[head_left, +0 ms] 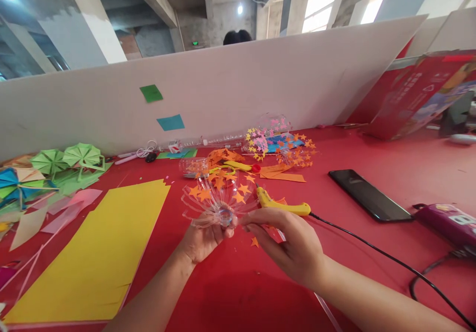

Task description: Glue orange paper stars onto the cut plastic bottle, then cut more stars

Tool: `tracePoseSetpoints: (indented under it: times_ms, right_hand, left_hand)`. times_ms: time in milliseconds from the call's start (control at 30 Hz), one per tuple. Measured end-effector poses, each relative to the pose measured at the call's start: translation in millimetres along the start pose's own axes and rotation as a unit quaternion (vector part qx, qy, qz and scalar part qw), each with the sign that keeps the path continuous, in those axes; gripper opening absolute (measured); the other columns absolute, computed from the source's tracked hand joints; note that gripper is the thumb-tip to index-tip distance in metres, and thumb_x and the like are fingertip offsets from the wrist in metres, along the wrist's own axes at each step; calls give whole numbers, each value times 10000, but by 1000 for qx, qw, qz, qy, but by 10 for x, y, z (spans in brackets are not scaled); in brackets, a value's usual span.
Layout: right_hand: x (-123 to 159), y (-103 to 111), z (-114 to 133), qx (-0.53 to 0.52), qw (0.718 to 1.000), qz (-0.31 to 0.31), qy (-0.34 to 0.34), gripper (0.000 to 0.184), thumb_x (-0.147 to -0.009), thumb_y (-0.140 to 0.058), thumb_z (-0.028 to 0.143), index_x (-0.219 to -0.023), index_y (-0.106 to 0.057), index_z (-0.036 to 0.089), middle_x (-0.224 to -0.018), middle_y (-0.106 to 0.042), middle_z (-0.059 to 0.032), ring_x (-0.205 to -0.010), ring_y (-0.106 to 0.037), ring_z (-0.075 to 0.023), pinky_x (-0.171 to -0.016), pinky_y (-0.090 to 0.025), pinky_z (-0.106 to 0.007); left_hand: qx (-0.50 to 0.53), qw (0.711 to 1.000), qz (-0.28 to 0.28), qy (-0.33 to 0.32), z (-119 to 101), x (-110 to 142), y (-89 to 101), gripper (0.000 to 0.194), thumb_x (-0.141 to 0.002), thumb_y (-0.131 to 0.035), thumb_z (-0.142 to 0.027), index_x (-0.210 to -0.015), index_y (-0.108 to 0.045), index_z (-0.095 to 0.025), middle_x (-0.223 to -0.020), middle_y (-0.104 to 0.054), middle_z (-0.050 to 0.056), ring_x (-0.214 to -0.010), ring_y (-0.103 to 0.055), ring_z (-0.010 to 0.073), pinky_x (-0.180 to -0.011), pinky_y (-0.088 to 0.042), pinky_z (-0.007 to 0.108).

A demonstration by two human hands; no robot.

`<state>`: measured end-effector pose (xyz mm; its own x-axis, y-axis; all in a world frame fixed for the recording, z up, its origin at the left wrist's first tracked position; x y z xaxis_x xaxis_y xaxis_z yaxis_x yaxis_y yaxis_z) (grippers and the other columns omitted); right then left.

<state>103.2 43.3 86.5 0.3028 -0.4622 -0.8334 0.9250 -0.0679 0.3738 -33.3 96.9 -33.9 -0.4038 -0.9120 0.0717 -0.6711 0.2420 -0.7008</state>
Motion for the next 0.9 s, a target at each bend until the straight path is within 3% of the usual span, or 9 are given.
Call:
tracePoseSetpoints:
  times_ms: [333, 467, 900]
  right_hand:
    - [-12, 0, 98, -39, 996, 27, 77, 220, -881, -476, 20, -1004, -596, 157, -914, -720, -115, -832, -701, -171, -692, -576, -271]
    - [-9, 5, 136, -33, 995, 32, 91, 222, -882, -468, 21, -1012, -591, 151, -840, -719, -107, -791, -707, -178, -656, -577, -269]
    - [9, -19, 28, 17, 1000, 15, 19, 229, -894, -520, 97, -1092, -563, 204, -859, -727, -30, -733, -698, -139, -675, -566, -230]
  left_hand:
    - [-6, 1000, 12, -2, 5, -1, 35, 209, -705, -679, -170, -908, -643, -141, -764, -697, 53, -651, -626, 124, -620, -478, 208]
    - [-2, 1000, 18, -1, 17, 4, 44, 221, -703, -686, -160, -919, -647, -141, -778, -698, 55, -665, -631, 128, -635, -486, 215]
    - [6, 1000, 12, -11, -14, 12, 34, 249, -696, -698, -175, -938, -639, -159, -792, -683, 46, -708, -633, 137, -636, -484, 221]
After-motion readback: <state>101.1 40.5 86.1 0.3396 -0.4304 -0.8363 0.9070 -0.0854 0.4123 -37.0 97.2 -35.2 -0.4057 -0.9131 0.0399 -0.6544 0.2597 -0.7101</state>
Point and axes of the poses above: each hand's wrist, its own x-axis away from the middle knuckle, its own y-axis out of the back of the hand, z = x × y, the point moved 8 cm from there along -x, towards the middle knuckle
